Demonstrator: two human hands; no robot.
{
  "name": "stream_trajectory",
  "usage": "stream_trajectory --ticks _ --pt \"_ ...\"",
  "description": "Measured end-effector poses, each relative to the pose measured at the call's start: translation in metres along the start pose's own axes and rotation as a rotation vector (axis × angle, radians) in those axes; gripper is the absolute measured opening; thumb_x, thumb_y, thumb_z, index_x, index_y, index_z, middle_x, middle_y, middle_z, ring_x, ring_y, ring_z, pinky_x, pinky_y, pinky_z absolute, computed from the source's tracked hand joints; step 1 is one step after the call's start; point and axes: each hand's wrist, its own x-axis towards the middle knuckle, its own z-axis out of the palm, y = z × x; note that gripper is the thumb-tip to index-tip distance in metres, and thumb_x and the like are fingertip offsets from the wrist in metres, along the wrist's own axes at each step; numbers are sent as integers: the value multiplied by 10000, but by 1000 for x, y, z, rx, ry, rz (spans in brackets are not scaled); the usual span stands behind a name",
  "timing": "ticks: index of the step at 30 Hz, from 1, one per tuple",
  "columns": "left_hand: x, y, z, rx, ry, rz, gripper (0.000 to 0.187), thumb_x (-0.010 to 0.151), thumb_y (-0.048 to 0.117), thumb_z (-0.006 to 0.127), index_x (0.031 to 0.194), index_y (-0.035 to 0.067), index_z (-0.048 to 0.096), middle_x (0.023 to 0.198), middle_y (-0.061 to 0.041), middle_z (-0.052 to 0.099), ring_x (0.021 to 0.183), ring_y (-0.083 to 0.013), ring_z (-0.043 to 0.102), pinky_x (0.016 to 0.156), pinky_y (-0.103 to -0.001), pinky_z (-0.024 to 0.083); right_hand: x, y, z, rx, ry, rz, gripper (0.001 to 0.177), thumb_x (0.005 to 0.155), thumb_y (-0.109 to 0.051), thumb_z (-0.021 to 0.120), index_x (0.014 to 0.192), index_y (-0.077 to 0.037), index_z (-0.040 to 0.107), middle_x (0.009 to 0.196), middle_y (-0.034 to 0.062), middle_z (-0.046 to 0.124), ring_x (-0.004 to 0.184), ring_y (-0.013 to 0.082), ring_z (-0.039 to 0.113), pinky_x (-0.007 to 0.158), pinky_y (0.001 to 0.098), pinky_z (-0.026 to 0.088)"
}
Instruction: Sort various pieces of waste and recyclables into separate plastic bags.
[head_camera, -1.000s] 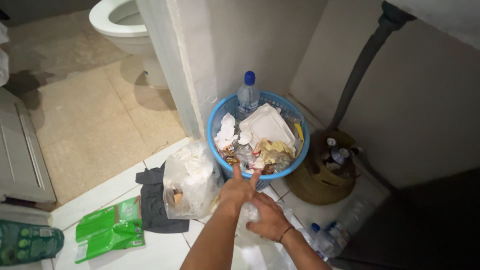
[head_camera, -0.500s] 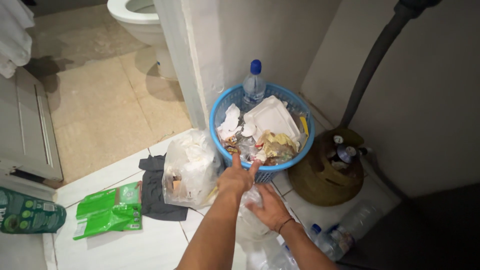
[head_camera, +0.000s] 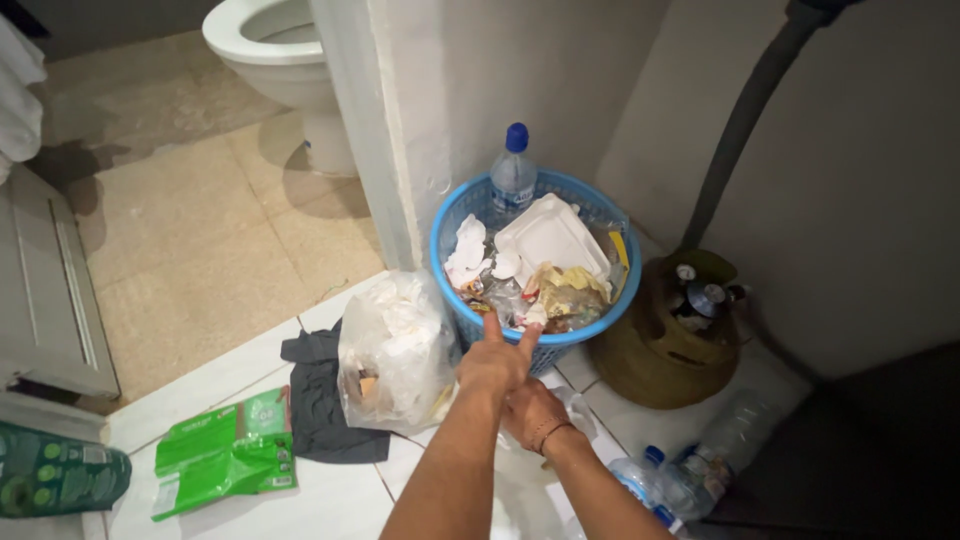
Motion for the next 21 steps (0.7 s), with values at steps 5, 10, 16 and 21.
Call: stream_trajectory --ticks 5,10,16,21 --pt "-1 -6 -2 -50 -24 51 1029 928 805 322 1656 156 -8 1433 -258 565 1321 -398 573 1107 -482 443 10 -8 10 42 -25 110 475 926 -442 580 1319 -178 617 1298 136 680 1214 321 629 1000 433 505" --pt "-11 -4 -15 -53 -52 64 989 918 780 341 1660 221 3 1412 -244 583 1304 -393 590 1080 -476 475 58 25 48 30 70 -59 552 907 -438 624 1403 -207 555 1474 76 551 1359 281 497 1086 409 409" --pt "3 -3 -7 -54 -70 97 1000 930 764 358 1670 206 -16 1404 -247 598 1294 -388 603 1064 -443 494 77 58 66 -8 106 -170 568 957 -443 606 1453 -183 510 1561 60 468 1475 244 371 1208 389 259" --pt "15 0 5 7 -48 111 957 968 779 295 1651 155 51 1493 -215 520 1340 -360 569 1053 -449 503 61 51 58 151 130 -153 611 909 -440 636 1445 -176 514 1550 57 491 1469 232 404 1207 382 288"
